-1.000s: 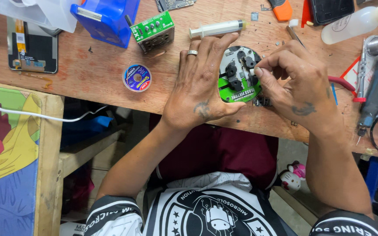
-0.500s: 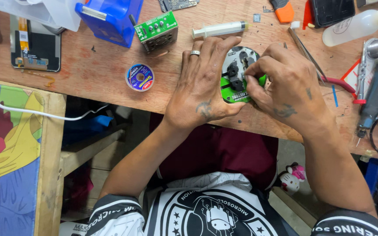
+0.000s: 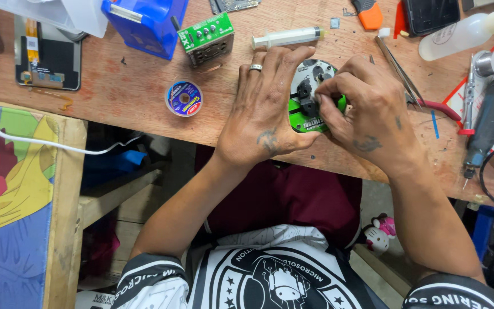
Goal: The person solders a small circuit board using a soldering iron and solder wire. They then apply flux from a bottle and wipe the board with a cotton swab. Finally, they place the board into a green circular holder and adjust it.
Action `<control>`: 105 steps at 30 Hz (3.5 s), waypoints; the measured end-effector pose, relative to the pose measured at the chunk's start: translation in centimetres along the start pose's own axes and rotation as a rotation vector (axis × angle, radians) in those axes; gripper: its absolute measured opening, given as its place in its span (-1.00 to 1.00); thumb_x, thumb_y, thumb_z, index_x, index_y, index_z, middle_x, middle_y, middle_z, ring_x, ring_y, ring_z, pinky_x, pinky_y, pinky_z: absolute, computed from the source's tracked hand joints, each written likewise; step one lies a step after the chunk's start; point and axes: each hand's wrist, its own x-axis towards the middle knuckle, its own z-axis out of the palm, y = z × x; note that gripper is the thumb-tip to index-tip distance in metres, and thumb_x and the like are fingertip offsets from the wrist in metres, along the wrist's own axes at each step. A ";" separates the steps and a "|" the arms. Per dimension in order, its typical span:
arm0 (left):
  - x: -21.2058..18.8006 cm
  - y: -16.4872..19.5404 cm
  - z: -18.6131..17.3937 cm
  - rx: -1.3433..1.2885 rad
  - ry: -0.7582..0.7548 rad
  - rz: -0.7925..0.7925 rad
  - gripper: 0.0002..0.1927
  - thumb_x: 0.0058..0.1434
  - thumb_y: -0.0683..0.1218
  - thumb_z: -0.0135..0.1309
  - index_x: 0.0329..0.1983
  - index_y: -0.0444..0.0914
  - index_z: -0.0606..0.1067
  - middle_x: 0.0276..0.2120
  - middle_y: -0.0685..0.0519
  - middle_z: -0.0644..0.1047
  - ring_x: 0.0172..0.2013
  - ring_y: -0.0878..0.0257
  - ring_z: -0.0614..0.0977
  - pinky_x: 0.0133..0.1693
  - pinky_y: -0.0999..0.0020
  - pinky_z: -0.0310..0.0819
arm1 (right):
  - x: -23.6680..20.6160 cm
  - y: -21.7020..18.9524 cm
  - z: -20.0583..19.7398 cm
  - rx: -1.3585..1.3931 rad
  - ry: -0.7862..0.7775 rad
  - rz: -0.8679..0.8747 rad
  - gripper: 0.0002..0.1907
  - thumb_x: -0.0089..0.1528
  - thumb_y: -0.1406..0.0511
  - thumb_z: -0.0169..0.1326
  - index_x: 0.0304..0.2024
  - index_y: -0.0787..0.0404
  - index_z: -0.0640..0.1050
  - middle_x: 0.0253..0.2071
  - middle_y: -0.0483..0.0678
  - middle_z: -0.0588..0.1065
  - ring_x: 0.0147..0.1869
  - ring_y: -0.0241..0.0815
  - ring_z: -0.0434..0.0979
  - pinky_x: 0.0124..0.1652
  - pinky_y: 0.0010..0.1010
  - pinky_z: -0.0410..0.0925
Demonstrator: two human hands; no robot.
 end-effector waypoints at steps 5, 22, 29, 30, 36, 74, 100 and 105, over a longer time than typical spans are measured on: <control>0.0 0.0 -0.1 0.016 -0.004 -0.013 0.16 -0.13 0.48 0.29 0.43 -0.18 0.21 0.22 -0.04 0.35 0.28 -0.02 0.37 0.32 -0.08 0.19 | 0.0 0.6 0.3 -0.048 0.021 -0.011 -0.92 0.28 0.42 0.28 -0.20 0.28 0.63 -0.25 0.01 0.48 -0.21 -0.08 0.54 -0.20 -0.30 0.39; 0.0 0.2 -0.6 -0.038 -0.015 -0.016 0.08 -0.07 0.39 0.31 0.41 -0.18 0.21 0.21 -0.02 0.35 0.26 0.03 0.38 0.34 -0.06 0.19 | -0.2 -0.2 -0.7 -0.013 0.030 0.061 -0.94 0.31 0.40 0.29 -0.19 0.26 0.64 -0.24 -0.02 0.49 -0.26 -0.18 0.50 -0.24 -0.36 0.36; 0.0 0.2 -0.6 -0.031 -0.026 -0.025 0.12 -0.12 0.38 0.31 0.44 -0.18 0.21 0.24 -0.04 0.35 0.30 -0.02 0.38 0.32 -0.10 0.18 | 0.3 -1.0 -0.6 -0.130 -0.020 -0.035 -0.88 0.15 0.39 0.29 -0.27 0.24 0.63 -0.29 0.00 0.47 -0.23 0.02 0.46 -0.19 -0.19 0.33; 0.0 0.2 -0.6 -0.028 -0.019 -0.014 0.13 -0.13 0.38 0.32 0.44 -0.18 0.21 0.23 -0.04 0.35 0.30 -0.03 0.37 0.32 -0.10 0.18 | 0.3 -1.0 -0.7 -0.139 -0.027 -0.038 -0.87 0.12 0.39 0.29 -0.28 0.24 0.63 -0.30 0.00 0.47 -0.26 0.03 0.44 -0.21 -0.18 0.32; 0.2 0.3 -0.4 0.005 -0.023 -0.044 0.10 -0.15 0.31 0.36 0.42 -0.17 0.23 0.21 -0.03 0.36 0.29 -0.03 0.37 0.30 -0.11 0.17 | -0.1 -1.1 -0.2 -0.028 0.012 0.041 -0.91 0.26 0.39 0.26 -0.19 0.24 0.63 -0.23 -0.02 0.47 -0.17 -0.06 0.53 -0.16 -0.25 0.36; -0.1 0.2 -0.2 -0.048 0.002 -0.026 0.07 -0.06 0.43 0.27 0.40 -0.18 0.22 0.20 -0.02 0.36 0.27 0.02 0.39 0.32 -0.10 0.20 | 1.2 0.4 -0.9 -0.023 -0.114 0.009 -0.88 0.21 0.31 0.28 -0.23 0.21 0.66 -0.27 -0.04 0.50 -0.18 -0.07 0.53 -0.13 -0.27 0.38; 0.0 0.2 -0.3 -0.018 0.020 -0.017 0.11 -0.11 0.41 0.32 0.42 -0.17 0.22 0.23 -0.03 0.35 0.31 -0.01 0.37 0.34 -0.07 0.18 | 0.7 -0.2 -0.1 -0.223 0.025 -0.052 -0.90 0.27 0.36 0.31 -0.30 0.24 0.63 -0.33 -0.02 0.44 -0.17 -0.08 0.48 -0.10 -0.22 0.35; 0.1 0.4 -0.2 -0.012 -0.025 -0.084 0.08 -0.03 0.39 0.31 0.46 -0.15 0.21 0.25 -0.01 0.36 0.30 0.04 0.41 0.33 -0.10 0.19 | -0.1 0.9 -1.1 -0.131 0.055 -0.008 -0.91 0.31 0.36 0.30 -0.25 0.25 0.62 -0.30 -0.02 0.45 -0.18 -0.10 0.48 -0.14 -0.25 0.34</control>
